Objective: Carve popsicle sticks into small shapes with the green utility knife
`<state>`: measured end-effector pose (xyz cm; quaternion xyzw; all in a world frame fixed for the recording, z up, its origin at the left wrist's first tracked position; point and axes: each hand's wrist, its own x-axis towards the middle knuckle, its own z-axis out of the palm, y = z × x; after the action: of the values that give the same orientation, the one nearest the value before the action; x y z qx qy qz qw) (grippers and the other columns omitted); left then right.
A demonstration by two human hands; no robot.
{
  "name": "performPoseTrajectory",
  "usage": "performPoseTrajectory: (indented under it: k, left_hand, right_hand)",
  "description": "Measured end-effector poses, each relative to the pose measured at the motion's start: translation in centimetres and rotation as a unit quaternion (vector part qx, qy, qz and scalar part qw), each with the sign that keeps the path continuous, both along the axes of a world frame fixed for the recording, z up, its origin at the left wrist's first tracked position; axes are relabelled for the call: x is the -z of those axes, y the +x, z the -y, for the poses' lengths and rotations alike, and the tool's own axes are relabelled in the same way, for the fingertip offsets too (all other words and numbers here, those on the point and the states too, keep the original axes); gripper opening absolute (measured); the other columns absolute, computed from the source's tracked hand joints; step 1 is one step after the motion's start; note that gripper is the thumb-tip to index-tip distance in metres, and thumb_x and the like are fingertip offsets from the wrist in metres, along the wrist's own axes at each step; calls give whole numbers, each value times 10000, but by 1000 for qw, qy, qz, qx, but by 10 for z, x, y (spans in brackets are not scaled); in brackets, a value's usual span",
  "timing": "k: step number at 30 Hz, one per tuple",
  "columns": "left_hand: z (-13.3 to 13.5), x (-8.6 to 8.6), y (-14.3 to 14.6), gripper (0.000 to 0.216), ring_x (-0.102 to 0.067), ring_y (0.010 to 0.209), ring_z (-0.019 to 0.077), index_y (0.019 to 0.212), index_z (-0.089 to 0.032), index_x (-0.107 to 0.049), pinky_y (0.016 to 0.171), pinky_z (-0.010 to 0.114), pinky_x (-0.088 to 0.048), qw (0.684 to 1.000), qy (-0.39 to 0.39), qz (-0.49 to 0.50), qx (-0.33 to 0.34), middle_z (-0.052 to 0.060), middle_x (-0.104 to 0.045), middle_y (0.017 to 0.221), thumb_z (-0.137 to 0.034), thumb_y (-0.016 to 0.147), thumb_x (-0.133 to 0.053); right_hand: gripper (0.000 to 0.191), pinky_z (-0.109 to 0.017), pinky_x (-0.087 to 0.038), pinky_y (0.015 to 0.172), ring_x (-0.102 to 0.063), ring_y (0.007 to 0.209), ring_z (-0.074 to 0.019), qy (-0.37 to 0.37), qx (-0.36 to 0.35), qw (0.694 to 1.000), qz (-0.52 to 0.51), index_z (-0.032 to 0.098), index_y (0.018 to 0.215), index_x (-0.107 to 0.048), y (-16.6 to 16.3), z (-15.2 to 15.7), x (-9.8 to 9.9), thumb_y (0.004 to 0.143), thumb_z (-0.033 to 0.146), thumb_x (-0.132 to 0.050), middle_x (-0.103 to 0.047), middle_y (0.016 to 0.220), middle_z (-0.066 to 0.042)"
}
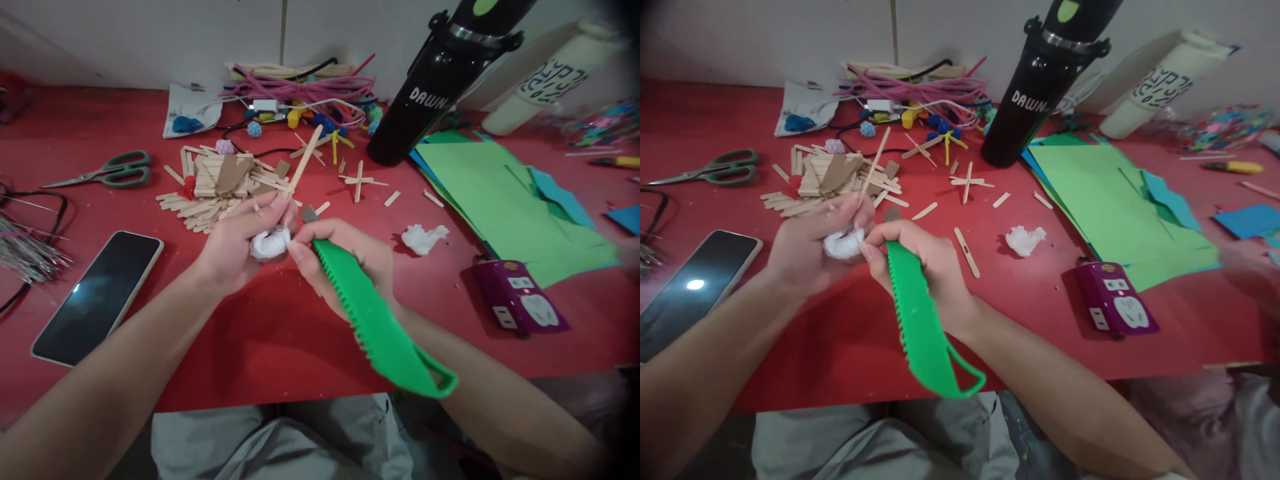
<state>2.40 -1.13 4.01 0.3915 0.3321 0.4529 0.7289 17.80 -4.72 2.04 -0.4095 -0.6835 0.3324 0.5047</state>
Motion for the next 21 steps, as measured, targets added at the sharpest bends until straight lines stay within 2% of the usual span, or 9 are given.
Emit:
performPoseTrajectory:
  k: [4,8,11,15,21]
  left_hand:
    - [7,0,6,343,-372,442,60,625,-171,-488,429,189,-309,999,4,24,-35,-38,-371,562,-281,943,-554]
    - [9,-1,5,367,-333,443,65,644,-189,-442,428,195,-287,999,10,38,-10,-46,-338,543,-364,947,-555]
    - [10,-2,2,390,-290,431,64,652,-199,-413,418,201,-249,999,16,41,22,-55,-300,523,-416,937,-567]
    - [10,0,1,435,-294,434,67,649,-208,-386,424,215,-251,999,19,36,28,-63,-251,534,-463,912,-619]
    - [9,1,4,387,-338,463,61,628,-183,-438,451,192,-292,998,40,52,4,-50,-274,571,-355,948,-574]
  right_hand:
    - [78,-196,-461,526,-497,492,-73,108,50,990,80,209,918,-710,-1,6,8,922,285,-694,-601,591,46]
    - [58,-205,-473,543,-475,476,-78,159,59,980,102,224,960,-726,1,9,9,914,256,-708,-569,546,65]
    - [53,-231,-497,559,-499,497,-98,150,41,982,109,248,961,-725,1,11,5,922,279,-707,-604,578,48]
    - [45,-259,-490,542,-466,481,-107,115,24,989,85,268,936,-717,0,13,0,922,310,-709,-613,594,36]
    - [89,-258,-443,523,-445,500,-107,20,1,999,34,250,934,-682,3,12,2,943,338,-688,-556,600,28]
